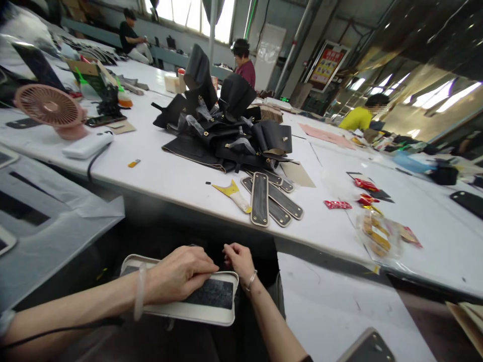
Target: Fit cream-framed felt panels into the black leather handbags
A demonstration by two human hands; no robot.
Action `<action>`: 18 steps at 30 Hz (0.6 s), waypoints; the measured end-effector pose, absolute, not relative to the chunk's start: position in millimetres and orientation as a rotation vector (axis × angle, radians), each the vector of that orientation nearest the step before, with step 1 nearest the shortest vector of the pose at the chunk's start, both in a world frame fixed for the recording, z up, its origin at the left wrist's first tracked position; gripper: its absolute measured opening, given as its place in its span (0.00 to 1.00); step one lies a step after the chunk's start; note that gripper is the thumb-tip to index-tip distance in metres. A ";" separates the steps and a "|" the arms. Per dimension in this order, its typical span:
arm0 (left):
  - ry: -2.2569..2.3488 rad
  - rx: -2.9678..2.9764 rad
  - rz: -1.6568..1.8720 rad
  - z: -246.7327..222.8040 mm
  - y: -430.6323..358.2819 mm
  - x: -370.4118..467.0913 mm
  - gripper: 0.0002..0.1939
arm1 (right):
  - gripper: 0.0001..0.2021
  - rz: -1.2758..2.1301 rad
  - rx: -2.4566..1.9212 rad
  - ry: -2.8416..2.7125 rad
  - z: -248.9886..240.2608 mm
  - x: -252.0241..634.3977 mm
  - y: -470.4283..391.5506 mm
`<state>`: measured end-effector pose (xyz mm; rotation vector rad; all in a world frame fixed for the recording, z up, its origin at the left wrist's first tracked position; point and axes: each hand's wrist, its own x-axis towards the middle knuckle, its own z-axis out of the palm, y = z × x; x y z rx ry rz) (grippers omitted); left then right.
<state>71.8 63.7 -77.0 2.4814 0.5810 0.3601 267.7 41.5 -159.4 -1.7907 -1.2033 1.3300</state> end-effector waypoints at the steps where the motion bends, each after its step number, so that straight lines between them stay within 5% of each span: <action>1: 0.568 2.485 0.365 -77.6 63.6 71.5 0.11 | 0.17 1.356 -1.759 -1.222 -148.7 273.3 37.2; 8: 0.542 2.512 0.389 -77.1 61.3 69.1 0.11 | 0.13 1.457 -1.669 -1.459 -84.5 283.9 21.6; 18: 0.515 2.583 0.334 -79.9 55.5 74.3 0.10 | 0.10 1.248 -1.607 -1.827 -75.5 280.7 9.7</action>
